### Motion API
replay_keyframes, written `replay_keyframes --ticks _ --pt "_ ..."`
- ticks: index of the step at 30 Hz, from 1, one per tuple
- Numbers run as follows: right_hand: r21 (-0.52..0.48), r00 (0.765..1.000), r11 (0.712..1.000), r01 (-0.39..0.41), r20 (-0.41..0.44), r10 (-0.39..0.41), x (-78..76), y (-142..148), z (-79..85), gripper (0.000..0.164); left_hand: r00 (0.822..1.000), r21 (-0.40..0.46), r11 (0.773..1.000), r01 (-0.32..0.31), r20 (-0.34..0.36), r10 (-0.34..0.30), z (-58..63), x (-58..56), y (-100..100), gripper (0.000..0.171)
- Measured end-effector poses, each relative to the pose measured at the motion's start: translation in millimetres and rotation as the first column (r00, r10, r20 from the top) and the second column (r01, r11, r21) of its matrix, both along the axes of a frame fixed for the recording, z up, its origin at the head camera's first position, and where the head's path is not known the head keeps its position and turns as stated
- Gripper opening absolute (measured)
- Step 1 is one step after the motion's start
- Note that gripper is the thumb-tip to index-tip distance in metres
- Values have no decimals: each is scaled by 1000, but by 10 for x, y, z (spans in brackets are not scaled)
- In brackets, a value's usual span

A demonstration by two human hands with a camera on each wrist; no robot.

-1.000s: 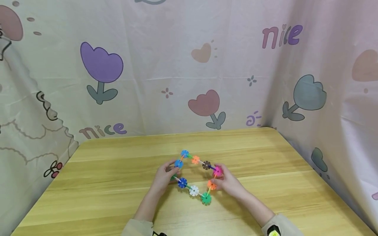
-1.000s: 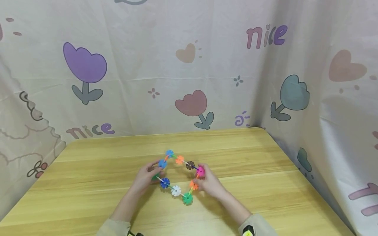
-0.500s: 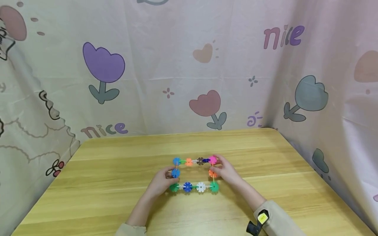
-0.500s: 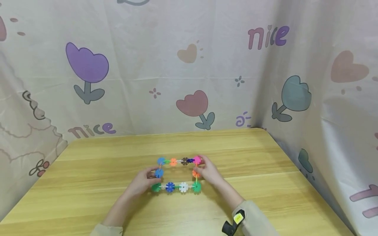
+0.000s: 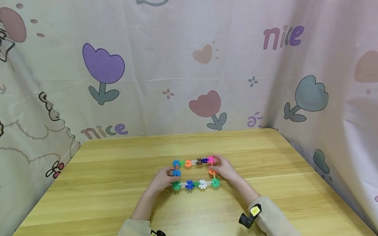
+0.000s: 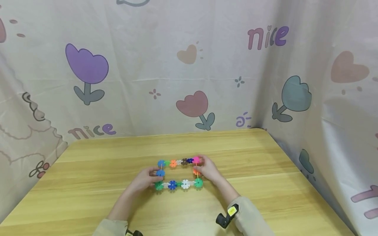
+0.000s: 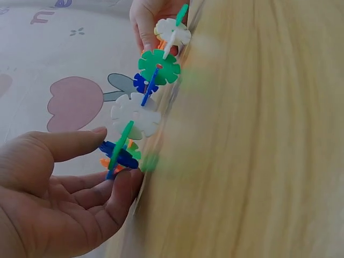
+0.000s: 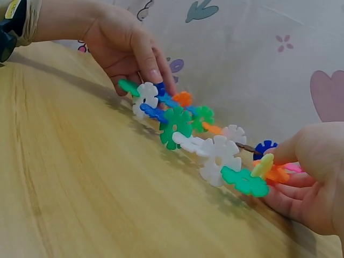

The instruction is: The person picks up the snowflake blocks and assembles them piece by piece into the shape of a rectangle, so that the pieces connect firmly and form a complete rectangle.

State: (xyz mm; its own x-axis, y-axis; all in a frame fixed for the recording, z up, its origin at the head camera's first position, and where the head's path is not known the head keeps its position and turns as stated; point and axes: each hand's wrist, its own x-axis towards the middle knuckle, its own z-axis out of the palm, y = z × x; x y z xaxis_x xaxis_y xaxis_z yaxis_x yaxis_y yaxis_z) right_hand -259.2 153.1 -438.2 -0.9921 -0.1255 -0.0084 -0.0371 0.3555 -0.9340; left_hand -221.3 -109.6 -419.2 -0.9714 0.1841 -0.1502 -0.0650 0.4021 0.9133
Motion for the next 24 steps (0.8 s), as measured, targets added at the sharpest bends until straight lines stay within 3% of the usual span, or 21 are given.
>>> replay_keyframes --ticks 11,24 --pt "136 999 991 17 -34 -13 -22 2 -3 57 1000 15 1000 4 20 -5 -32 -8 -3 55" --pt "40 1000 999 -5 -13 6 118 134 17 55 1000 -15 1000 -11 27 11 29 33 -69 59"
